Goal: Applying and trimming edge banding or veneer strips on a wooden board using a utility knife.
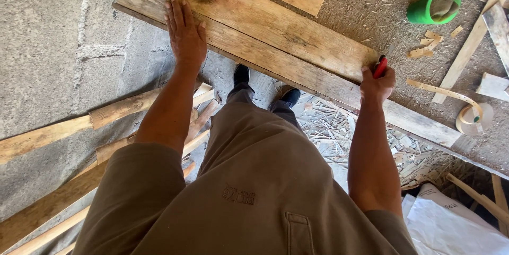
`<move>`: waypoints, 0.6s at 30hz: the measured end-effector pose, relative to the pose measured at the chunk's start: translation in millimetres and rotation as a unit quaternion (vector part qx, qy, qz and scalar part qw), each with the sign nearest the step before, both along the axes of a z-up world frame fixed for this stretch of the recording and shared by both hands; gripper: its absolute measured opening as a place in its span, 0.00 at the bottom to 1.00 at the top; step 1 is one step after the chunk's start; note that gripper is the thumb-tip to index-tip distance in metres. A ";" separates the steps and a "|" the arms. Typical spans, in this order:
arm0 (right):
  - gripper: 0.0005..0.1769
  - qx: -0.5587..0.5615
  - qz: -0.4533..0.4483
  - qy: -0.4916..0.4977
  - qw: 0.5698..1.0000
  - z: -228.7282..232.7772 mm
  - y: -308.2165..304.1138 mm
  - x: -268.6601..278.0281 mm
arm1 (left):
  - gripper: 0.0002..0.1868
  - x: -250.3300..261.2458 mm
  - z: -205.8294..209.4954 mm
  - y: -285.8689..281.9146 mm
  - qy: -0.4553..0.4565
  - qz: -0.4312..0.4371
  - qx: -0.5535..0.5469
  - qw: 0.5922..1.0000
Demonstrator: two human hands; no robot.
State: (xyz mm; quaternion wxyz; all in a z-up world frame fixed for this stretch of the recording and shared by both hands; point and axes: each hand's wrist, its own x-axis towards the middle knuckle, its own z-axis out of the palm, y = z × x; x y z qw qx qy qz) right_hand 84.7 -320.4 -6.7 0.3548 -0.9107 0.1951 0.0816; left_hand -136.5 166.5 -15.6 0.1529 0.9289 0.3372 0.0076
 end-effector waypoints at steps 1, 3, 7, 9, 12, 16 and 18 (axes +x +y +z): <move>0.21 0.010 -0.013 -0.008 1.000 -1.3 -2.8 0.8 | 0.37 0.6 0.5 0.1 0.000 0.001 0.000 1.000; 0.21 0.021 -0.025 -0.015 0.999 -2.1 -5.4 1.0 | 0.37 -1.4 -2.8 0.8 0.001 0.004 0.001 1.000; 0.19 0.005 -0.042 -0.074 0.996 -5.3 -4.6 -1.1 | 0.37 -5.6 -16.3 2.9 -0.027 -0.003 0.026 0.999; 0.19 0.000 -0.041 -0.096 0.995 3.1 8.2 -7.4 | 0.37 -7.3 -19.9 2.5 -0.037 -0.007 0.036 0.999; 0.16 0.090 -0.061 -0.079 0.991 27.6 48.5 -23.3 | 0.38 -3.0 -14.0 1.3 -0.055 -0.010 0.048 0.997; 0.17 0.324 -0.015 0.005 0.946 22.5 93.9 -49.7 | 0.35 4.1 -28.8 -4.5 -0.010 -0.075 0.073 0.994; 0.18 0.417 0.043 0.024 0.907 11.9 116.7 -61.8 | 0.32 6.0 -29.1 -13.1 -0.073 -0.144 0.096 0.982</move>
